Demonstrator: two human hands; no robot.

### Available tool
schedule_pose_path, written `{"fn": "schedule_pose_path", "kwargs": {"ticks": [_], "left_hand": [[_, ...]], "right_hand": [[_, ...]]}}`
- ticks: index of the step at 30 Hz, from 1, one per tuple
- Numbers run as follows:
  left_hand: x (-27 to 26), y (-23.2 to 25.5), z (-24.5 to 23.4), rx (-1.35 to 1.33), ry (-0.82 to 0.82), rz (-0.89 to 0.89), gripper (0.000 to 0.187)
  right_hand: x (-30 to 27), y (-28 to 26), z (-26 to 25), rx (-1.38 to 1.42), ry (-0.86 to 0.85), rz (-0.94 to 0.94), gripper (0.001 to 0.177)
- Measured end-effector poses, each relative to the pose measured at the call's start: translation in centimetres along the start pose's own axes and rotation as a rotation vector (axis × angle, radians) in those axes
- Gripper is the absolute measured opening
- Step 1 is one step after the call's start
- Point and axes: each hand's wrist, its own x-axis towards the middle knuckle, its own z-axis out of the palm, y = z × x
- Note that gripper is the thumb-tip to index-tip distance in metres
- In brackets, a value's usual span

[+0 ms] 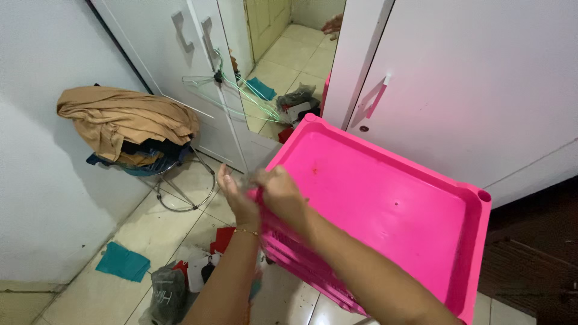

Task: The person assembles a pink plastic storage shelf by inserting vertical poles into basket frames, stacking baskets, and placing a top tray. The person then wipes the top tray with a cloth and briefly handles a small pile of folded cloths on the floor.

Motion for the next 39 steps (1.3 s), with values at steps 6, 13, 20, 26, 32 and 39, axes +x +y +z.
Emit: {"fn": "schedule_pose_path", "kwargs": {"ticks": [6,13,20,26,32,39], "left_hand": [[0.0,0.6,-0.3,0.054,-0.035,0.103,0.062],[-0.3,2.0,-1.3,0.318,-0.22,0.381,0.06],[0.0,3.6,0.1,1.268,-0.765,0.328,0.052],[0.3,2.1,-0.2,1.45,-0.722,0.608,0.061],[0.1,2.1,-0.1,1.448,-0.688,0.526,0.073],[-0.7,2.4,-0.3,1.437,-0.683,0.56,0.067]], "right_hand": [[0.6,-1.2,-1.0,0.377,-0.181,0.331,0.036],[-1.7,-3.8,-3.5,0.131,-0.244,0.528,0.03],[-8.2,-10.0,-3.3,-0.486,-0.076,0.039,0.05],[-15.1,-8.6,-5.1,-0.448,-0.038,0.39,0.037],[-23.8,-9.7,-13.1,-0.755,-0.181,0.63,0.069],[-30.2,-11.9,-20.3,-0.778,-0.041,0.447,0.057]]}}
